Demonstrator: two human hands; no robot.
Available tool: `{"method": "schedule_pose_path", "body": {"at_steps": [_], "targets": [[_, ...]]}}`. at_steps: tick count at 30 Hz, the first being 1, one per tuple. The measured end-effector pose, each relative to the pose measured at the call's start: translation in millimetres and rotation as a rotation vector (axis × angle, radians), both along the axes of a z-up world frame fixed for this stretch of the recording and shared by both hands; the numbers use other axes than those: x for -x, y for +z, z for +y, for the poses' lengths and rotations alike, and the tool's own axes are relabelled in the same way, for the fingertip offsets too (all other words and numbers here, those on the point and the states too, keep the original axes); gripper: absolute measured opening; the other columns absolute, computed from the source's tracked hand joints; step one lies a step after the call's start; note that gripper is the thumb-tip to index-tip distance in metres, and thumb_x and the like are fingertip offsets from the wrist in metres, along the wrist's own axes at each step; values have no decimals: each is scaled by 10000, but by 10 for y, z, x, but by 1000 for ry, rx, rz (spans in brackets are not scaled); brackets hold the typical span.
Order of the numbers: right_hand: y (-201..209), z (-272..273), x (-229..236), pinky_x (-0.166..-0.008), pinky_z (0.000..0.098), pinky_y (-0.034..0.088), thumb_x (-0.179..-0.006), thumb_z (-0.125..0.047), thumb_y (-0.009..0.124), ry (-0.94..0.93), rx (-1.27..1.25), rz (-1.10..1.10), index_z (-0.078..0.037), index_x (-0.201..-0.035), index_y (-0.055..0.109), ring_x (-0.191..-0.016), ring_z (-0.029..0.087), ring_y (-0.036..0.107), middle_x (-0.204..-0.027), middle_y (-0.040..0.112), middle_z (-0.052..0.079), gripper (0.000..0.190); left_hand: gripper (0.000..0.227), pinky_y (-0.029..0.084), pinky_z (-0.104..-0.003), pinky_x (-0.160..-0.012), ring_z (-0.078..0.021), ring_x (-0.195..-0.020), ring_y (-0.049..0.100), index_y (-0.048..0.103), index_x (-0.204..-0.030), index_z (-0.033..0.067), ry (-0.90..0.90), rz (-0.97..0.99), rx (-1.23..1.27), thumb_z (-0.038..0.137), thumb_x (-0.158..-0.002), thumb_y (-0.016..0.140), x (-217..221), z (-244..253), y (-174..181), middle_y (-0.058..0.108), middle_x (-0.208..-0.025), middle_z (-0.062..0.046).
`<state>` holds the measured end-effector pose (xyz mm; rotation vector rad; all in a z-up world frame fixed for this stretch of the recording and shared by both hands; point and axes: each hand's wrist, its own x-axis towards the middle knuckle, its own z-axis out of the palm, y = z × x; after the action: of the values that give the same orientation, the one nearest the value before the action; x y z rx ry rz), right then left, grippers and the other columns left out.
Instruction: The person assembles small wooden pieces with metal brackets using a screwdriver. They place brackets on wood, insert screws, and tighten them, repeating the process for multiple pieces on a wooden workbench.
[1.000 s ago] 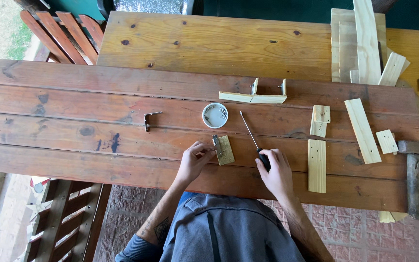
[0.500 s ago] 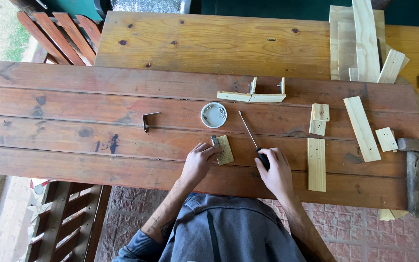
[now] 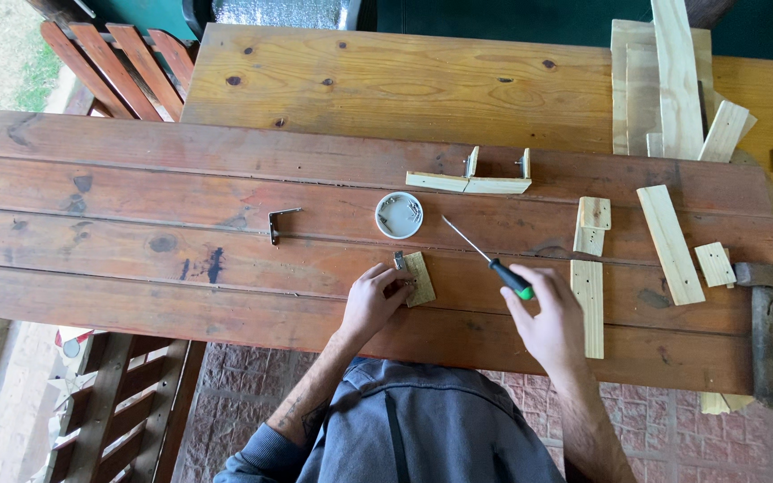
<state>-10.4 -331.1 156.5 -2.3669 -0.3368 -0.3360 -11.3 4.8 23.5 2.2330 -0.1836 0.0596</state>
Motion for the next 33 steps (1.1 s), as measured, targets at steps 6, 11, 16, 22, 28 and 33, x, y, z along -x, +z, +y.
{"method": "schedule_pose_path", "body": {"at_steps": [6,11,16,22,28,33], "targets": [[218,190,-129,-887,397,740,-1038,44,877,86,-315,-267,94,-1463,670,-1149,364,834,-1345,789,231,476,201,698,-476,-894,-331,-1003,831,895,-1202,269,53,-9,-12,305,-1005,909,17,-44,-14,788,-1086,-23],[570,507,-202,-915,440,721,-1072,4,787,269,-356,-309,75,-1479,658,-1182,359,829,-1371,785,224,432,230,695,-498,-896,-328,-1011,817,883,-1193,288,85,24,12,295,-964,907,10,-69,-32,766,-1042,-23],[657,821,-279,-858,446,672,-1031,-30,851,346,-321,-374,35,-1421,750,-1111,336,829,-1330,833,198,407,267,691,-481,-887,-288,-1021,814,849,-1190,281,110,56,48,292,-936,930,-9,-35,-179,763,-1004,17],[568,1036,-379,-850,501,666,-1024,-6,866,410,-339,-426,43,-1402,770,-1070,403,830,-1251,829,206,394,254,695,-491,-875,-329,-972,826,858,-1131,254,119,152,54,318,-904,951,-82,-16,-191,783,-1006,-23],[523,1101,-412,-836,520,665,-1024,-17,874,429,-328,-414,37,-1402,781,-1064,410,839,-1238,828,209,393,244,698,-543,-875,-405,-983,838,870,-1097,240,105,198,39,296,-873,949,-99,-17,-44,799,-1002,-72],[571,1119,-436,-816,535,662,-1041,4,850,468,-331,-421,49,-1434,760,-1051,423,833,-1237,821,221,406,218,700,-532,-861,-406,-955,842,874,-1089,242,96,202,40,306,-894,949,-113,-5,-76,797,-996,-74]]}}
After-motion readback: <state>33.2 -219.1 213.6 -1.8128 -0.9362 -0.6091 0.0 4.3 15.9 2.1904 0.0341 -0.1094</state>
